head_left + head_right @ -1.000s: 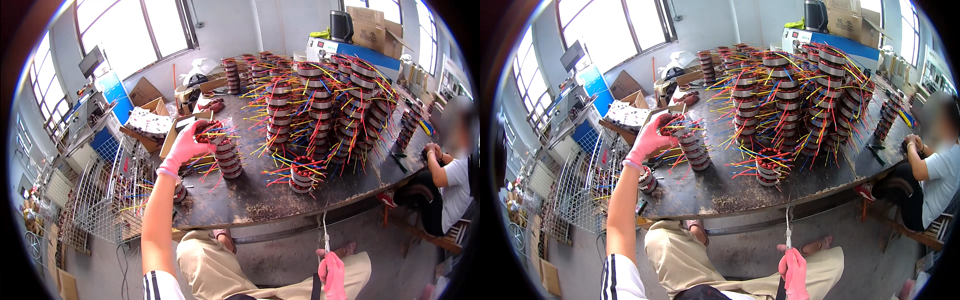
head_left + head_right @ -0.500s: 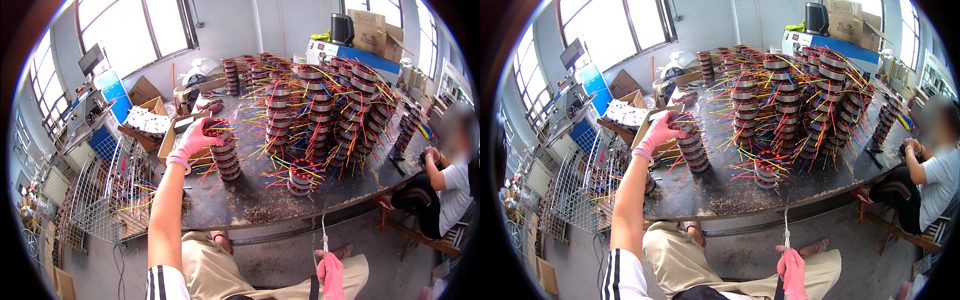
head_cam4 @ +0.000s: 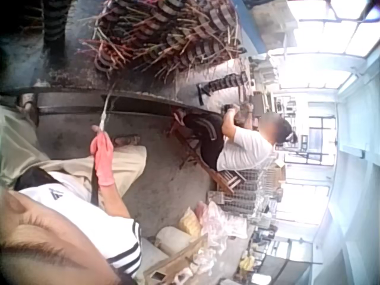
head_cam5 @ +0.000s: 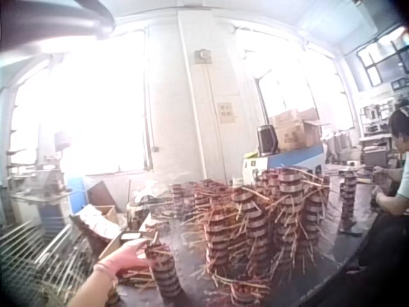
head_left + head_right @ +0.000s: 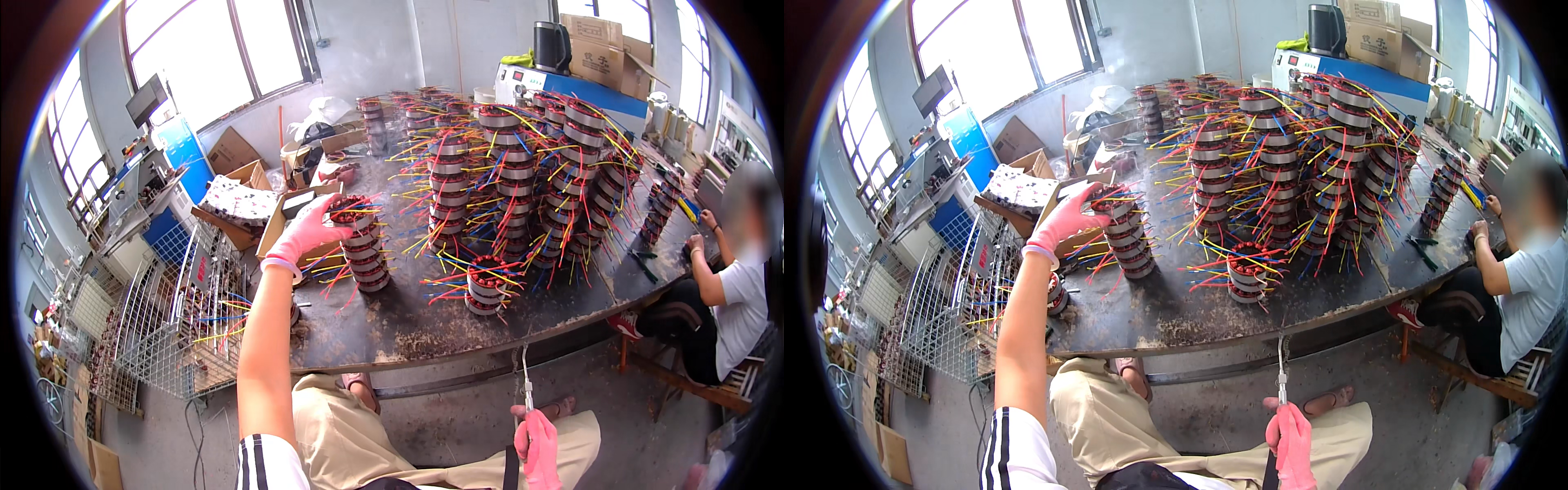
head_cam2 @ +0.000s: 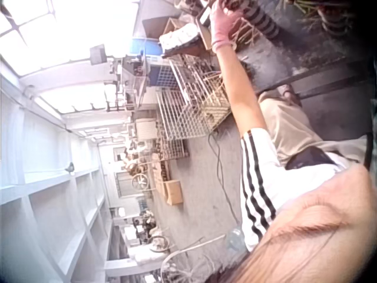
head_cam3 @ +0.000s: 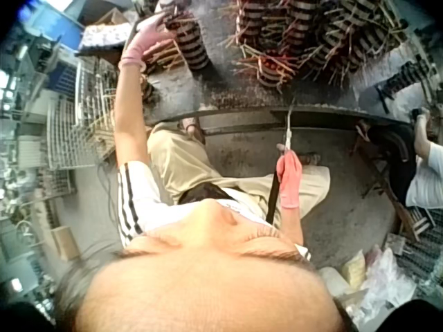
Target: The person uses a small lighter tool to burn the ends of wires on motor stators, then places the finished components into stacks.
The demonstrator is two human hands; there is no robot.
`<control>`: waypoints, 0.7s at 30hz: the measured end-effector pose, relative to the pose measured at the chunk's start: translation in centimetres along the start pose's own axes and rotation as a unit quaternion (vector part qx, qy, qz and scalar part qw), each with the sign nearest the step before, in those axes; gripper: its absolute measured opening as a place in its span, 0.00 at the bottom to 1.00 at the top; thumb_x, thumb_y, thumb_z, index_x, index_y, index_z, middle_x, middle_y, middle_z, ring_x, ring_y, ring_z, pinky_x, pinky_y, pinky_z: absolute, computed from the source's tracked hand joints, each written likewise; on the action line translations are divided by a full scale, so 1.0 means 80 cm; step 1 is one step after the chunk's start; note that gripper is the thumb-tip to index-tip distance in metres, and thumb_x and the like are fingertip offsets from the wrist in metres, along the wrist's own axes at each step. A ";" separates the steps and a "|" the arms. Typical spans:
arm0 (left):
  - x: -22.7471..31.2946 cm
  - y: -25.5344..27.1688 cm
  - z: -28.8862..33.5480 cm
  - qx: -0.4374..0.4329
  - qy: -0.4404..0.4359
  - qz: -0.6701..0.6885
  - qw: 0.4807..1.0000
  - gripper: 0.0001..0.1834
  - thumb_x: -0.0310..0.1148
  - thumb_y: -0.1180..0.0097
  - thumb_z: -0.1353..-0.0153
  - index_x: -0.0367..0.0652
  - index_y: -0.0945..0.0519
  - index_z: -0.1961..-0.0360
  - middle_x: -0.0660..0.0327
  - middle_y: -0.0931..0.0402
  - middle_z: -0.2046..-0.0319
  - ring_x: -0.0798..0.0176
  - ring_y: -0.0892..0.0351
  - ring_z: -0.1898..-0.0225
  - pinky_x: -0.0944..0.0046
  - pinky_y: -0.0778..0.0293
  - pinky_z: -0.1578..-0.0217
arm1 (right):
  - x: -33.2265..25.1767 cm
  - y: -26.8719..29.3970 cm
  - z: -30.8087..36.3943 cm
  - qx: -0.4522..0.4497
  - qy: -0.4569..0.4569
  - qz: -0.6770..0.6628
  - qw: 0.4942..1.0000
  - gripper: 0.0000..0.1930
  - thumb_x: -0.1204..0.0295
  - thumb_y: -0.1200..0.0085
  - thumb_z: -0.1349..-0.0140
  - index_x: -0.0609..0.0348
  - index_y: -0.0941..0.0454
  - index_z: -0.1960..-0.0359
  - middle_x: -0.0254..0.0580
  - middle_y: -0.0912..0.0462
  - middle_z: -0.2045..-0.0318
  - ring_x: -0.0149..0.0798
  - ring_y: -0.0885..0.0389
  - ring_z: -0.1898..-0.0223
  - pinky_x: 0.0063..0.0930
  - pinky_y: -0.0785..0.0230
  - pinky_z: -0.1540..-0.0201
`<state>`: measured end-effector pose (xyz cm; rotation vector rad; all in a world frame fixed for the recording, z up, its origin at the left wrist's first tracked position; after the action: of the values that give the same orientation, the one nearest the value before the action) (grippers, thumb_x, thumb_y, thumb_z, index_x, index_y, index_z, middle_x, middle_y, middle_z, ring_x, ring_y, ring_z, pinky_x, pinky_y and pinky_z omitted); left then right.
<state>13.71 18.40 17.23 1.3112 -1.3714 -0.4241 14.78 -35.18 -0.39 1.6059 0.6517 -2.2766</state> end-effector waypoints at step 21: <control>0.262 -0.253 0.025 -0.036 -0.252 -0.090 0.963 0.51 0.52 0.26 0.57 0.36 0.33 0.35 0.48 0.33 0.36 0.48 0.34 0.35 0.52 0.39 0.34 | 0.001 0.021 0.006 0.014 -0.005 -0.043 0.999 0.23 0.58 0.58 0.26 0.71 0.26 0.49 0.27 0.36 0.88 0.20 0.46 0.89 0.18 0.58 0.86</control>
<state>26.43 -6.65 9.19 1.3239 -1.6363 -0.9752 15.12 -36.84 -0.63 1.6073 0.7037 -2.3631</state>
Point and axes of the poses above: each hand's wrist, its own z-axis away from the middle knuckle, its own y-axis out of the back of the hand, x = y × z, the point moved 9 cm from there along -z, towards the middle knuckle
